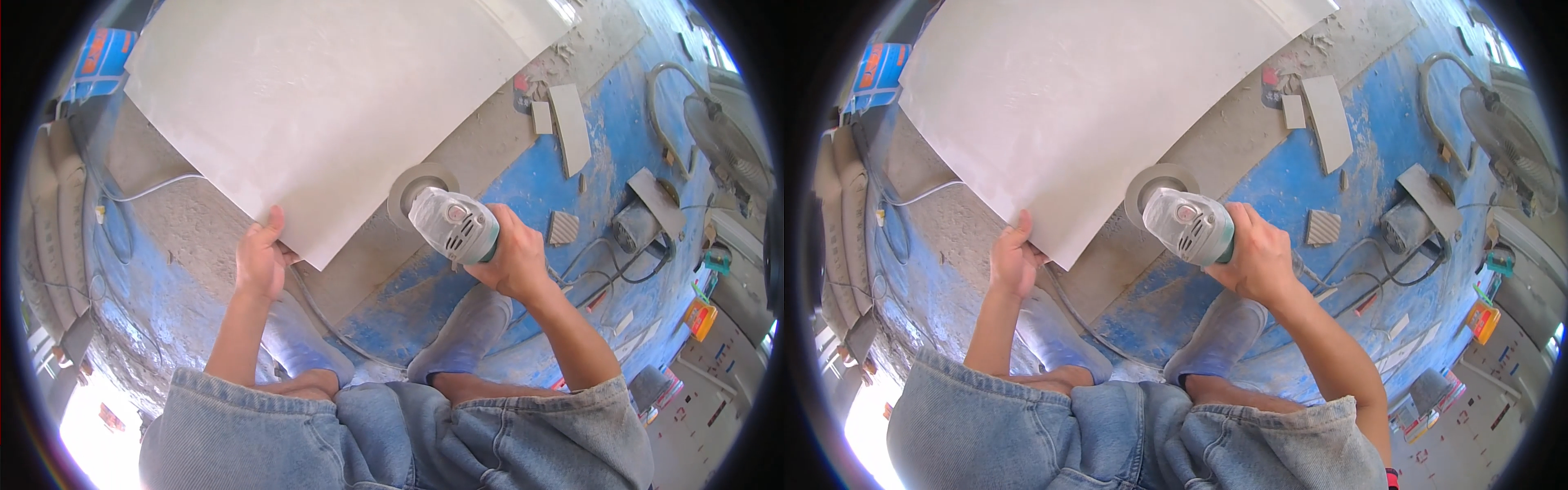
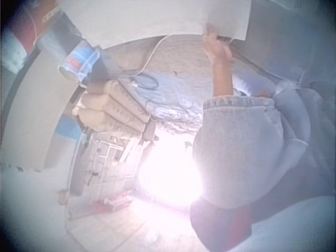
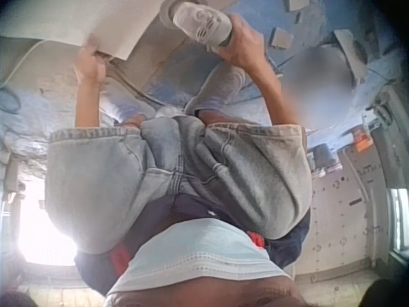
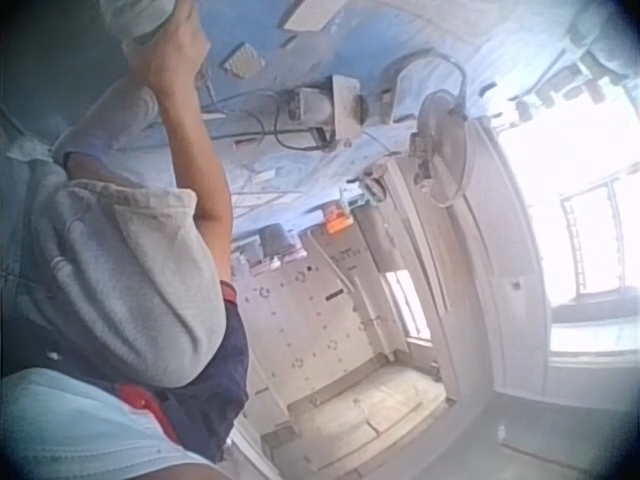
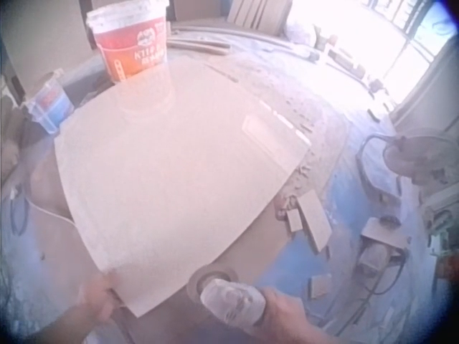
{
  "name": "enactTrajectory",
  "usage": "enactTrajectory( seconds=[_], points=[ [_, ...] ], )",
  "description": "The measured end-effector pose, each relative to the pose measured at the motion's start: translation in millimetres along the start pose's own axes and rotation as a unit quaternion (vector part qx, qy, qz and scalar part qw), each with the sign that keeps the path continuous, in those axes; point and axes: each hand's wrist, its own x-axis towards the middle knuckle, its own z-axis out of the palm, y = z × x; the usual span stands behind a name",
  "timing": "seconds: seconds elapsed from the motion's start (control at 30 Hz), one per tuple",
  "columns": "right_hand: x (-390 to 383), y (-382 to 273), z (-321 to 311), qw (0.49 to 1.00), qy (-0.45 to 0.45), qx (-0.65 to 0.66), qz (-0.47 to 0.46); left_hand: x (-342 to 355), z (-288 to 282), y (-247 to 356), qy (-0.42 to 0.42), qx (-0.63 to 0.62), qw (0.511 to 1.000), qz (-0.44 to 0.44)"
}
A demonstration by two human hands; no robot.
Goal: The person marks a tile near a wall opening, carries it to a work area, and uses a handheld power cutter to trim a rectangular section from the corner.
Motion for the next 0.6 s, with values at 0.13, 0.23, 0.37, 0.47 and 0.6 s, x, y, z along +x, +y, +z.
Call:
enactTrajectory(
  seconds=[0.13,0.23,0.37,0.47,0.6],
  points=[
    [7,-1,-5,0.999,-0.002,0.025,0.044,0,2,0,0.012,0.000,1.000,0.003],
    [10,-1,-10,0.997,0.001,0.032,0.076,-1,5,2,0.020,-0.001,1.000,0.000],
    [14,1,-13,0.996,0.002,0.030,0.081,-3,6,4,0.028,0.026,0.999,-0.009],
    [17,1,-16,0.994,0.012,0.049,0.101,-3,8,5,0.025,0.023,0.999,-0.011],
    [19,3,-19,0.990,0.012,0.057,0.124,-3,8,5,0.024,0.022,0.999,-0.011]
  ],
)
